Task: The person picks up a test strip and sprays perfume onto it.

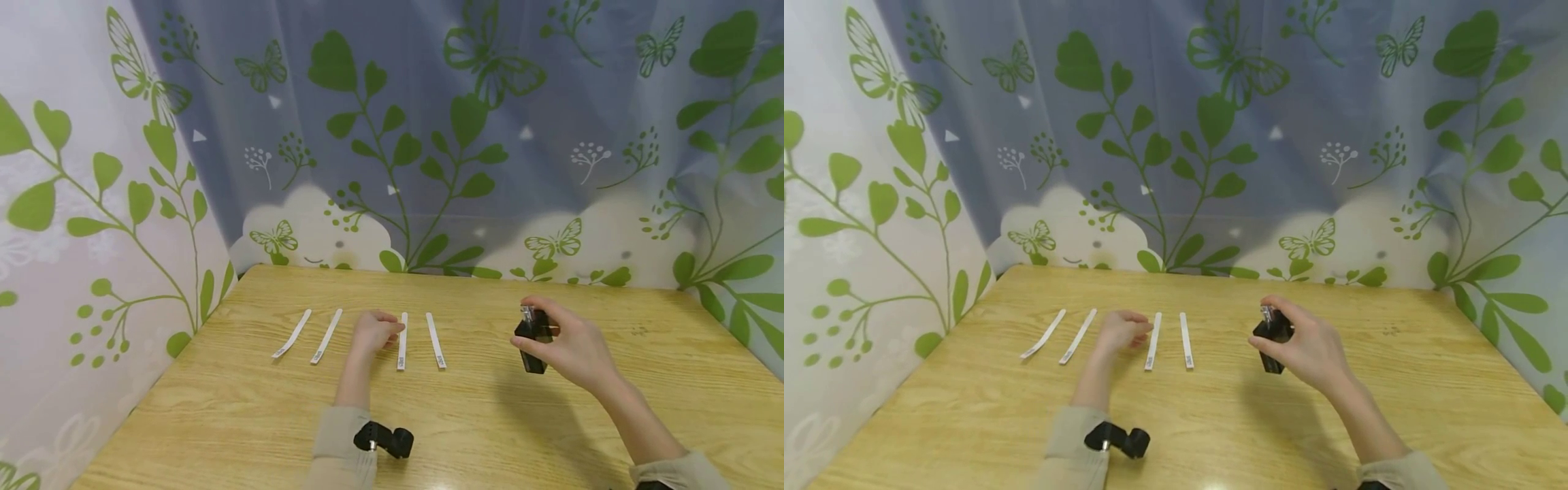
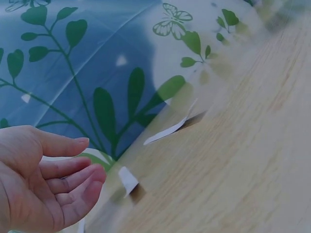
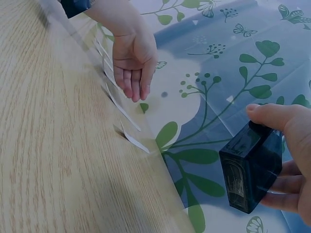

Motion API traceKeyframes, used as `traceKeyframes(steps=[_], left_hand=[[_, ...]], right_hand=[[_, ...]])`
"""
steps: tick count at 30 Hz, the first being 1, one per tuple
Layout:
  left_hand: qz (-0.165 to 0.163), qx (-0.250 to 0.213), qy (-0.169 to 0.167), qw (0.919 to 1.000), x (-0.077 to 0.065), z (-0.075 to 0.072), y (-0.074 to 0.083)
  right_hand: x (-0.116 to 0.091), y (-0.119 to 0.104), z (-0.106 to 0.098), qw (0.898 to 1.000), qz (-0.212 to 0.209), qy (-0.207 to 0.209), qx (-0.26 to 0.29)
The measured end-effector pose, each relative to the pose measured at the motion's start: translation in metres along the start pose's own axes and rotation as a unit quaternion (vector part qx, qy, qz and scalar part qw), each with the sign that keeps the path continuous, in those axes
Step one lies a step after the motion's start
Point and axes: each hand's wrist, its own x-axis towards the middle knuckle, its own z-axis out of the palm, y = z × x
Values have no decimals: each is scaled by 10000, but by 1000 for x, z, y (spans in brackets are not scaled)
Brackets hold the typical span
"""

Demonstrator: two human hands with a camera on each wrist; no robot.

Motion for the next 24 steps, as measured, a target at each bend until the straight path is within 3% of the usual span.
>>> traceKeyframes(steps=[6,12,20,24], left_hand=[[-116,-52,103,9999,1,7,-8],[-20,-32,270,9996,0,12,-11],[-25,918,815,9924,-1,18,-14],[7,1101,873,9901,-3,22,-17]], right_hand=[[2,0,1,10000,-27,-28,-29],[3,-1,3,10000,-39,-56,-26],[3,1,5,9999,-62,-85,-6],[3,3,6,9999,-78,-63,18]])
